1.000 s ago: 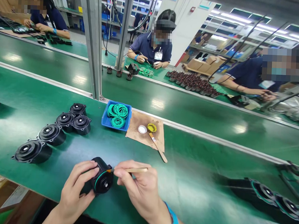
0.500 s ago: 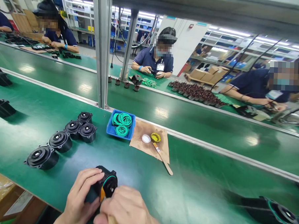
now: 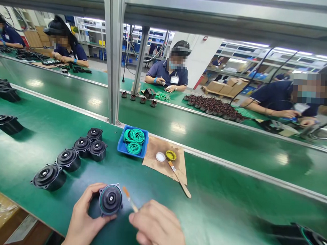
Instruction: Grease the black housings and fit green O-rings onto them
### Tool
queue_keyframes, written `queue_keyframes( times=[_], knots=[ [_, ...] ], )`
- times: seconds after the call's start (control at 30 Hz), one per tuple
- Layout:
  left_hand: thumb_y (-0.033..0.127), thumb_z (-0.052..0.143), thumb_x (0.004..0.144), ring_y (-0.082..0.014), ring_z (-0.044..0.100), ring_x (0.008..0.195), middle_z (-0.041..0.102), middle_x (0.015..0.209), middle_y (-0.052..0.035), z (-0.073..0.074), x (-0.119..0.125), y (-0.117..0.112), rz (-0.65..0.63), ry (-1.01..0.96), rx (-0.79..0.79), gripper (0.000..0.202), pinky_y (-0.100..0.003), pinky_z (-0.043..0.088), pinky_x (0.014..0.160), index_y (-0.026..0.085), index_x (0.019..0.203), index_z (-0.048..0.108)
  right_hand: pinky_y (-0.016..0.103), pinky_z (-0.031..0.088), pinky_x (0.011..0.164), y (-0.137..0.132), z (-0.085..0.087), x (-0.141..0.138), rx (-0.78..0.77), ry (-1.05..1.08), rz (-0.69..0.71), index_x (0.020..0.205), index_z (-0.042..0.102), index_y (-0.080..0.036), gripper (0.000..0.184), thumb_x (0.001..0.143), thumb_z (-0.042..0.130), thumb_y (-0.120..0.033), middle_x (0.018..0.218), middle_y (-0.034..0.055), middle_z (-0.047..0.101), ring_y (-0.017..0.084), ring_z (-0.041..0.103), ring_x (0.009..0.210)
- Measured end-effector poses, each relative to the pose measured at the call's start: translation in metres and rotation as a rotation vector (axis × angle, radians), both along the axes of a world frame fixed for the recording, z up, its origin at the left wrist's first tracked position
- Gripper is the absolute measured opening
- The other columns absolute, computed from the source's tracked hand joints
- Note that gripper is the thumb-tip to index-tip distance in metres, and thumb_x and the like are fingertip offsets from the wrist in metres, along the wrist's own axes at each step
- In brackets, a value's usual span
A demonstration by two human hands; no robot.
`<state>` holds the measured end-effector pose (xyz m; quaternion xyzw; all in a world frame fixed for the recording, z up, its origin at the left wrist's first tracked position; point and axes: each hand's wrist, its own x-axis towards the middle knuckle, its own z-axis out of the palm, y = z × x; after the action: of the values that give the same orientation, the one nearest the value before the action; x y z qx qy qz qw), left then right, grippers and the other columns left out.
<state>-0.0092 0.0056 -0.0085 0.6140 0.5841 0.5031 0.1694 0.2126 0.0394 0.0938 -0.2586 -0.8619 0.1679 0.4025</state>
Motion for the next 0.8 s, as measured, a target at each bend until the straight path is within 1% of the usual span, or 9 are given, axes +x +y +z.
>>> queue_keyframes(
  times=[0.07,0.17,0.27,0.37,0.43,0.5,0.63,0.7,0.8],
  knots=[
    [0.016,0.09,0.057,-0.0275,0.073,0.1,0.072,0.107,-0.004,0.001,0.003,-0.001,0.036,-0.088,-0.061,0.062,-0.037,0.061,0.083,0.024,0.111,0.061,0.027,0.056,0.066,0.0,-0.003,0.001,-0.124,0.06,-0.066,0.11,0.059,-0.028,0.024,0.109,0.036,-0.03,0.081,0.0031,0.072,0.018,0.069,0.068],
    [0.017,0.089,0.058,-0.0267,0.072,0.098,0.073,0.104,-0.0031,0.005,0.008,-0.003,0.077,-0.182,-0.1,0.056,-0.037,0.06,0.083,0.023,0.107,0.063,0.023,0.057,0.072,0.003,-0.009,-0.006,-0.263,0.045,-0.14,0.101,0.057,-0.027,0.02,0.108,0.038,-0.027,0.09,0.0015,0.073,0.016,0.071,0.078],
    [0.023,0.087,0.062,-0.0274,0.072,0.1,0.072,0.108,-0.0058,0.009,0.011,-0.004,0.097,-0.152,-0.065,0.05,-0.039,0.059,0.084,0.023,0.106,0.063,0.024,0.057,0.075,0.007,-0.014,-0.016,-0.286,0.002,-0.138,0.098,0.05,-0.026,0.012,0.103,0.051,-0.037,0.098,0.0015,0.071,0.017,0.071,0.087],
    [0.024,0.083,0.069,-0.0287,0.069,0.106,0.07,0.117,-0.0096,0.01,0.008,-0.005,0.112,0.005,0.03,0.047,-0.042,0.059,0.087,0.023,0.11,0.06,0.026,0.057,0.072,0.01,-0.019,-0.028,-0.302,-0.025,-0.097,0.096,0.043,-0.027,0.039,0.089,0.07,-0.055,0.098,0.0003,0.068,0.018,0.069,0.083],
    [0.023,0.079,0.074,-0.0279,0.068,0.105,0.071,0.117,-0.0106,0.008,0.004,-0.005,0.087,0.142,0.123,0.046,-0.041,0.059,0.086,0.022,0.115,0.058,0.028,0.056,0.068,0.011,-0.023,-0.037,-0.317,-0.056,-0.091,0.094,0.041,-0.026,0.052,0.078,0.079,-0.059,0.095,0.0002,0.066,0.018,0.066,0.079],
    [0.021,0.074,0.078,-0.0272,0.067,0.102,0.071,0.115,-0.0119,0.004,0.001,-0.005,0.063,0.259,0.233,0.044,-0.04,0.059,0.084,0.02,0.119,0.056,0.03,0.056,0.067,0.011,-0.025,-0.046,-0.319,-0.112,-0.11,0.092,0.04,-0.025,0.059,0.07,0.087,-0.053,0.092,0.0007,0.063,0.02,0.064,0.077],
    [0.018,0.064,0.085,-0.0267,0.067,0.096,0.071,0.112,-0.0154,0.0,0.009,-0.006,0.108,0.369,0.386,0.036,-0.04,0.055,0.082,0.016,0.119,0.057,0.032,0.055,0.067,0.012,-0.018,-0.053,-0.339,-0.222,-0.157,0.086,0.035,-0.026,0.059,0.064,0.091,-0.024,0.087,-0.0003,0.06,0.02,0.061,0.076],
    [0.022,0.064,0.087,-0.0268,0.067,0.094,0.071,0.111,-0.0162,0.007,0.015,-0.003,0.075,0.4,0.413,0.034,-0.04,0.054,0.082,0.016,0.119,0.056,0.029,0.055,0.066,0.013,-0.01,-0.042,-0.328,-0.231,-0.135,0.085,0.035,-0.026,0.056,0.064,0.086,-0.015,0.086,-0.0016,0.059,0.018,0.06,0.075],
    [0.042,0.069,0.085,-0.0298,0.069,0.097,0.073,0.11,-0.0165,0.036,0.011,0.012,-0.158,0.532,0.386,0.049,-0.042,0.054,0.084,0.015,0.124,0.055,0.027,0.055,0.066,0.018,0.0,-0.001,-0.245,-0.223,-0.118,0.088,0.038,-0.026,0.048,0.068,0.08,-0.018,0.091,-0.0007,0.062,0.017,0.062,0.076]
  ],
)
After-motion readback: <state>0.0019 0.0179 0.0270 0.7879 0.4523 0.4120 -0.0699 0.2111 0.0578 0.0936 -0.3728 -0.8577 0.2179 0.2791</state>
